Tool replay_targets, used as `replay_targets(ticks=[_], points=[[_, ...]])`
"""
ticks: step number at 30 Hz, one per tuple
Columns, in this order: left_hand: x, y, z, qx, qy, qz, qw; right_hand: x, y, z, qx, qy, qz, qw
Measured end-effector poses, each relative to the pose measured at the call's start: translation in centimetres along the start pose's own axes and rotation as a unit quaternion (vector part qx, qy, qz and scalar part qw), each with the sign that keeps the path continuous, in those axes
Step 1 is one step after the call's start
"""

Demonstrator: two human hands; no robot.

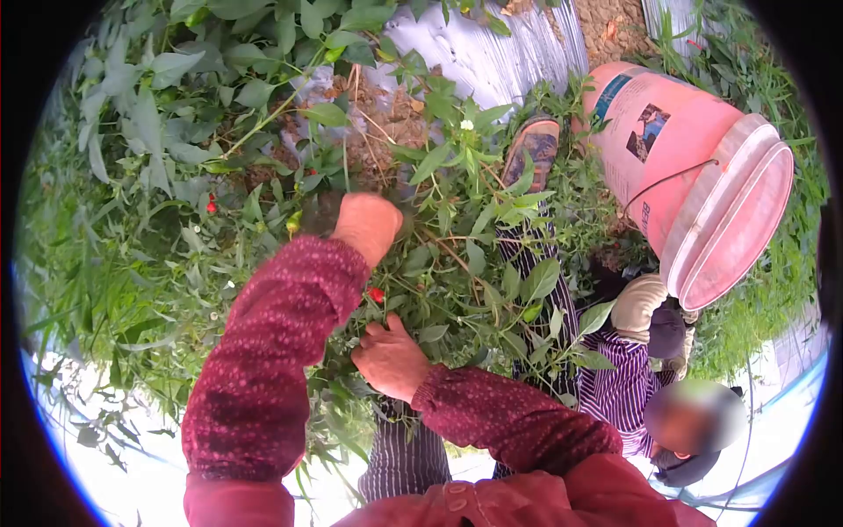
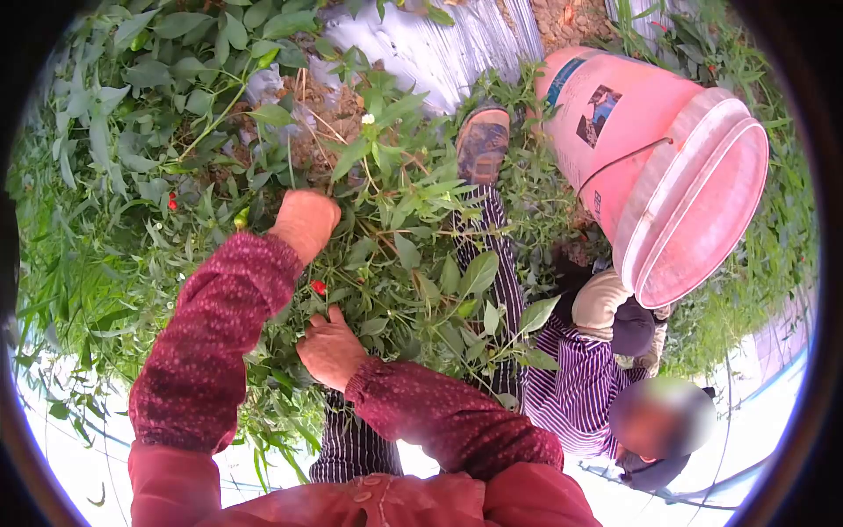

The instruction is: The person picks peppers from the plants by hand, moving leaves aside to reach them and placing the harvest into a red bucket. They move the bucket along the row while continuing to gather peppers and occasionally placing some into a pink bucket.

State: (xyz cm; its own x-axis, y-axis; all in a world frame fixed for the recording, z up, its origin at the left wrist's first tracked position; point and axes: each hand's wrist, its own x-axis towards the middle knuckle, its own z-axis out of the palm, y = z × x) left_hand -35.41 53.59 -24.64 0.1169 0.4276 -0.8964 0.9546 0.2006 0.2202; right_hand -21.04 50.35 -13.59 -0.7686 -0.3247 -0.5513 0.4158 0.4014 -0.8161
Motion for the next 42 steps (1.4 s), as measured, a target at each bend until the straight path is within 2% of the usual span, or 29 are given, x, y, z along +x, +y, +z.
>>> replay_targets(ticks=[3,5,8,9,11,12,13,14,15,17,18,19,20,21,22,24,25,27,28,30,34,36,37,39,42], points=[[-1.1,-0.1,0.7,-0.032,0.028,-0.008,0.999,0.0,-0.4,-0.1,0.011,0.0,0.002,1.0],[-1.4,-0.7,0.7,-0.044,0.105,-0.062,0.992,0.0,-0.4,-0.6,0.014,-0.008,0.011,1.0],[-1.7,-3.4,-0.8,-0.014,0.172,-0.088,0.981,0.0,-0.5,-0.4,0.017,-0.009,0.014,1.0],[-1.5,-4.6,-1.0,-0.046,0.212,-0.097,0.971,0.1,-0.6,-0.5,0.017,-0.01,0.01,1.0],[-1.5,-7.2,-1.6,-0.293,0.331,-0.047,0.896,0.0,-0.7,-1.0,0.003,-0.01,0.013,1.0],[-1.8,-7.5,-2.8,-0.293,0.33,-0.048,0.896,0.0,-0.8,-1.2,0.004,-0.01,0.012,1.0],[-2.0,-7.6,-3.9,-0.53,0.229,-0.081,0.813,-0.1,-0.7,-1.4,0.003,-0.009,0.01,1.0],[-1.9,-7.4,-4.7,-0.728,0.111,-0.107,0.667,-0.1,-0.7,-1.5,0.002,-0.01,0.009,1.0],[-1.5,-6.8,-4.5,-0.729,0.111,-0.107,0.667,0.1,-0.4,0.4,0.001,-0.011,0.009,1.0],[0.0,-5.5,-2.5,-0.759,-0.006,-0.114,0.641,0.6,0.3,5.8,-0.204,0.145,-0.009,0.968],[1.6,-5.2,0.0,-0.708,-0.025,-0.101,0.699,0.5,0.1,4.2,-0.204,0.143,-0.01,0.968],[3.0,-4.9,2.8,-0.709,-0.025,-0.1,0.697,0.3,-0.3,1.0,-0.095,0.043,0.003,0.995],[4.2,-4.8,5.7,-0.502,0.035,-0.118,0.856,0.2,-0.5,-0.7,0.018,-0.058,0.016,0.998],[4.4,-5.1,6.7,-0.257,0.094,-0.128,0.953,0.1,-0.3,-0.6,0.018,-0.06,0.016,0.998],[4.3,-5.7,7.8,-0.259,0.092,-0.128,0.953,0.1,-0.3,-0.3,0.016,-0.041,0.012,0.999],[3.8,-6.9,8.8,-0.299,-0.037,-0.125,0.945,0.0,-0.2,0.1,0.016,-0.021,0.007,1.0],[3.8,-7.1,9.2,-0.298,-0.038,-0.126,0.945,0.1,-0.2,0.2,0.008,-0.023,0.008,1.0],[4.5,-7.3,10.2,-0.375,-0.085,-0.206,0.9,0.2,-0.4,0.4,0.0,-0.024,0.009,1.0],[5.2,-7.6,10.4,-0.374,-0.083,-0.205,0.901,0.2,-0.3,0.4,0.008,-0.027,0.008,1.0],[5.9,-7.0,9.5,-0.342,-0.162,-0.201,0.904,0.2,-0.3,0.3,0.016,-0.032,0.013,0.999],[6.0,-6.0,5.3,-0.375,-0.191,-0.212,0.882,0.4,-0.6,0.2,0.025,-0.032,0.018,0.999],[6.8,-5.9,4.6,-0.224,-0.26,-0.072,0.937,0.4,-0.5,0.3,0.023,-0.026,0.018,0.999],[6.5,-5.8,4.6,-0.225,-0.262,-0.072,0.936,0.4,-0.6,0.3,0.024,-0.028,0.019,0.999],[5.8,-5.9,4.6,-0.444,-0.26,-0.237,0.824,0.5,-0.7,0.0,0.01,-0.046,0.024,0.999],[5.2,-6.4,7.1,-0.454,-0.256,-0.235,0.82,0.7,-0.7,-0.2,0.009,-0.067,0.033,0.997]])
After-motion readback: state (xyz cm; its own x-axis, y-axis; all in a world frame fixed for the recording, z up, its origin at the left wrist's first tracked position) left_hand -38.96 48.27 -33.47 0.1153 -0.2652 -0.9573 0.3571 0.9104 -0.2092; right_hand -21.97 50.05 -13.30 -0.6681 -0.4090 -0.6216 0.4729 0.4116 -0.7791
